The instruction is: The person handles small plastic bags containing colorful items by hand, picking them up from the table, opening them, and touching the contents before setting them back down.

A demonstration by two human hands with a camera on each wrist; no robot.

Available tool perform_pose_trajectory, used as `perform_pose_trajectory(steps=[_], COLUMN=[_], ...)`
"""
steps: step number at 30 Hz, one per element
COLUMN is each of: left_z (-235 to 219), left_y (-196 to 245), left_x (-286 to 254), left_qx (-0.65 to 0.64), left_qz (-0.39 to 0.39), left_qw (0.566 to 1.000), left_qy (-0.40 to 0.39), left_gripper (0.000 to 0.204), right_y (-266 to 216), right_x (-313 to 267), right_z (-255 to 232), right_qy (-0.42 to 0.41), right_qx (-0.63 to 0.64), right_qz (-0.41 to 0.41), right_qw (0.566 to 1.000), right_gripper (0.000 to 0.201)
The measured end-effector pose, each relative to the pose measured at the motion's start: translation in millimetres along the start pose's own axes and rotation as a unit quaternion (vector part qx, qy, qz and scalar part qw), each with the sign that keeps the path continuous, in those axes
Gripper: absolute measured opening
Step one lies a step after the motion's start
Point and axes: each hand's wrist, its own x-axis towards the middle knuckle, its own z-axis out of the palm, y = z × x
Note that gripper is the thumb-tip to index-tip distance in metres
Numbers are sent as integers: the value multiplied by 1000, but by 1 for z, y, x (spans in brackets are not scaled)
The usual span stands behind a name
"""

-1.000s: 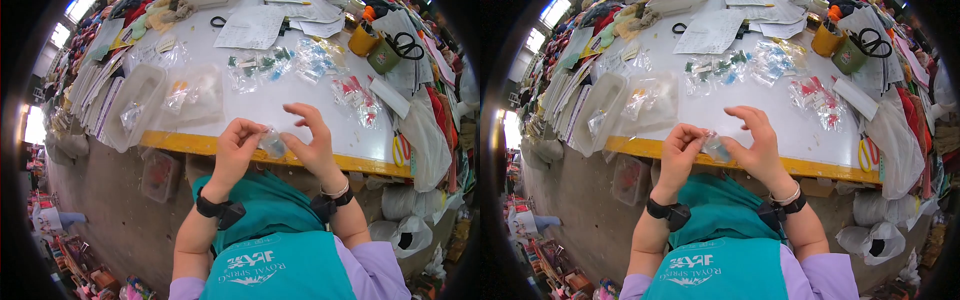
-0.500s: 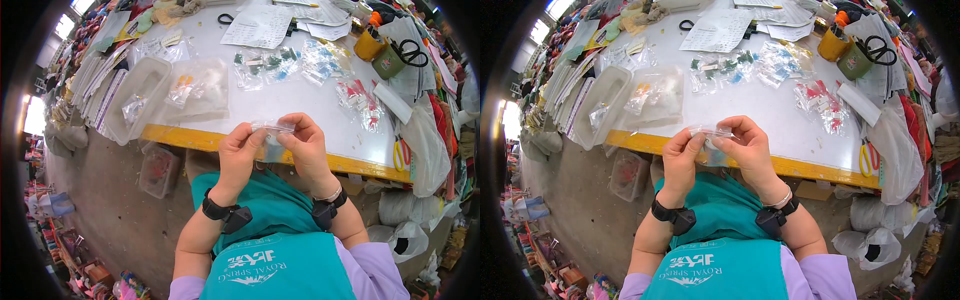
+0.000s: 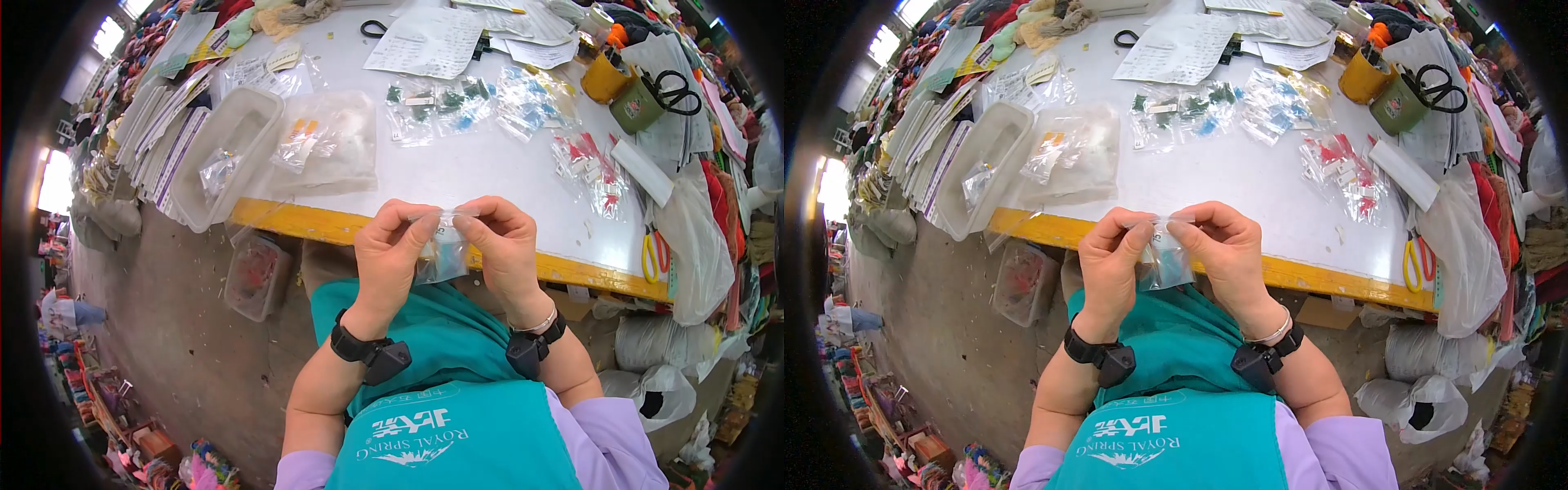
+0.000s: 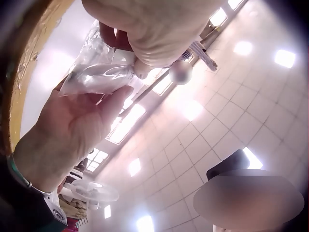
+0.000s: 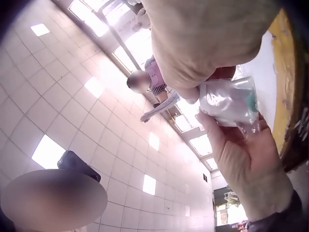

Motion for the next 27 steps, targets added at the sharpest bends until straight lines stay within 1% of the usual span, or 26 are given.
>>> perform_pose_trajectory(steps=[2,5,11,14,17,20,22,23,26,27], left_z=[3,0,-5,-10,-9,-12,-10,-9,-7,-8], left_y=[6,8,10,8,13,12,14,16,21,21], left_x=[-1,-1,0,3,4,5,4,4,2,2], left_qx=[2,31,35,66,22,19,27,31,17,15], left_qz=[-2,22,5,38,-3,-20,-12,-8,-44,-44], left_qw=[1000,999,999,997,1000,1000,1000,999,999,999], left_qy=[9,-4,-2,-11,-12,-13,-10,-9,16,10], left_gripper=[13,12,10,9,7,10,11,12,14,14], right_y=[1,1,-1,-1,-5,-8,-9,-9,-7,-6], right_x=[0,0,2,3,5,7,8,9,10,9], right_z=[0,0,1,1,3,6,11,10,9,9], right_qy=[-5,-6,-28,-39,-51,-54,-49,-51,-58,-58], right_qx=[-8,-13,-14,-12,-10,-31,-40,-48,-63,-61], right_qz=[5,6,6,16,36,46,61,58,48,46], right_qw=[1000,1000,999,999,998,997,996,996,995,995], right_gripper=[9,9,8,8,8,7,6,6,6,6])
